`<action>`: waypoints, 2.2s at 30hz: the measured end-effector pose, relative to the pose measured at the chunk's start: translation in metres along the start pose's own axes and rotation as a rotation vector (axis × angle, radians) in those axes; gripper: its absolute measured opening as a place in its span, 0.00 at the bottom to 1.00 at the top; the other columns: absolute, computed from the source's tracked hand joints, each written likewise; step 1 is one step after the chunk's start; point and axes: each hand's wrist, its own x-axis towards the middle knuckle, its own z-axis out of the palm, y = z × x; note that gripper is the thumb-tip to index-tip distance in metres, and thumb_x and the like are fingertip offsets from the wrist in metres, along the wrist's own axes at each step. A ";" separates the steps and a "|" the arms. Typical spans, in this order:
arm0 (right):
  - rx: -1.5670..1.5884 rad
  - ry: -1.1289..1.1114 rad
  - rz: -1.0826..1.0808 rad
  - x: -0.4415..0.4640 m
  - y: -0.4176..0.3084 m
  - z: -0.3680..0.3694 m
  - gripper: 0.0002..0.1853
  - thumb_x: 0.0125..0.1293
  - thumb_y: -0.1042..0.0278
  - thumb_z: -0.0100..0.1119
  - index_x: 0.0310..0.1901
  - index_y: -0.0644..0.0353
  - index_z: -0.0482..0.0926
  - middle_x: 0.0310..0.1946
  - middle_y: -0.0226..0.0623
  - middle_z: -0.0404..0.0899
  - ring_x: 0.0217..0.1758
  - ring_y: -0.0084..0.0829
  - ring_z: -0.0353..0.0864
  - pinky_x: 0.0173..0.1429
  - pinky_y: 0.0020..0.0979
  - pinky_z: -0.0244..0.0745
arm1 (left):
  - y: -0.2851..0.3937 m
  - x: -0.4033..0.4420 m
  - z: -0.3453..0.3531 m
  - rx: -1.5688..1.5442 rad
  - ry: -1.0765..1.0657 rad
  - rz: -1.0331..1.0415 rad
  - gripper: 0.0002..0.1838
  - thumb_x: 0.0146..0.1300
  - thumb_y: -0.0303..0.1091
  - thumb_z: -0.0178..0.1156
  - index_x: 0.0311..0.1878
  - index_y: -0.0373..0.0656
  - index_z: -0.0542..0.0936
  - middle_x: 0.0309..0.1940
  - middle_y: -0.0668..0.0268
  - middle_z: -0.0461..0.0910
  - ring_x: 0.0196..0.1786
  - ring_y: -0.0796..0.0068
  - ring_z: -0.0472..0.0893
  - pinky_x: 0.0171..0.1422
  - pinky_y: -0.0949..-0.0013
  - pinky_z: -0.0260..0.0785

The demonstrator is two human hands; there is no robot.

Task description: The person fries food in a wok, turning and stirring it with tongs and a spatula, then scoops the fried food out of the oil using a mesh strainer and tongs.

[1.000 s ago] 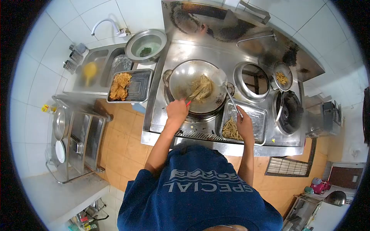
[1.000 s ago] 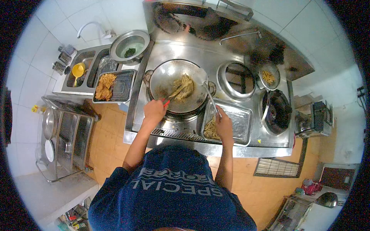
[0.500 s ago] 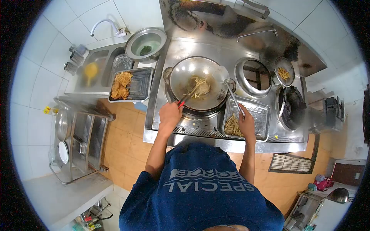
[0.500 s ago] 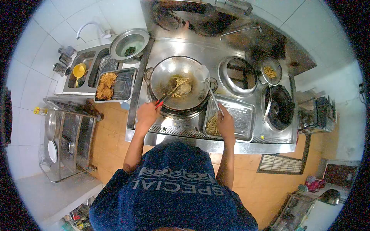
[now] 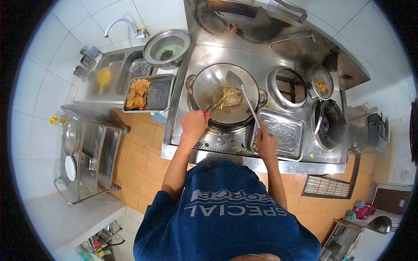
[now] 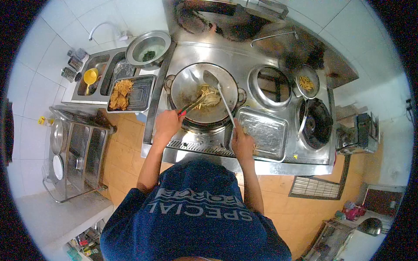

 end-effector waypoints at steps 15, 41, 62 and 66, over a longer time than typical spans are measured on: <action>0.030 0.033 -0.043 -0.026 -0.010 0.019 0.26 0.66 0.75 0.59 0.67 0.47 0.75 0.20 0.49 0.76 0.19 0.50 0.74 0.29 0.47 0.70 | 0.009 0.012 -0.015 0.119 -0.115 0.006 0.13 0.60 0.44 0.66 0.38 0.44 0.87 0.34 0.52 0.85 0.39 0.51 0.86 0.44 0.53 0.79; -0.015 -0.029 -0.093 -0.032 0.016 0.042 0.33 0.66 0.71 0.58 0.73 0.42 0.65 0.20 0.51 0.78 0.18 0.49 0.78 0.25 0.49 0.73 | 0.015 0.014 -0.018 0.129 -0.149 -0.015 0.14 0.60 0.45 0.67 0.36 0.42 0.86 0.34 0.52 0.85 0.40 0.52 0.86 0.46 0.53 0.78; 0.264 0.045 0.112 0.000 0.022 0.006 0.22 0.72 0.73 0.52 0.67 0.53 0.73 0.27 0.60 0.77 0.24 0.55 0.78 0.31 0.44 0.71 | 0.009 0.007 -0.078 0.121 -0.087 -0.092 0.21 0.55 0.51 0.71 0.43 0.44 0.86 0.37 0.53 0.86 0.41 0.53 0.86 0.44 0.55 0.79; 0.240 0.007 0.131 0.013 0.016 -0.008 0.21 0.72 0.72 0.51 0.65 0.52 0.73 0.26 0.60 0.77 0.27 0.57 0.79 0.32 0.47 0.71 | 0.008 0.002 -0.060 0.148 -0.113 -0.040 0.21 0.55 0.51 0.71 0.41 0.43 0.86 0.37 0.54 0.86 0.41 0.53 0.86 0.45 0.55 0.79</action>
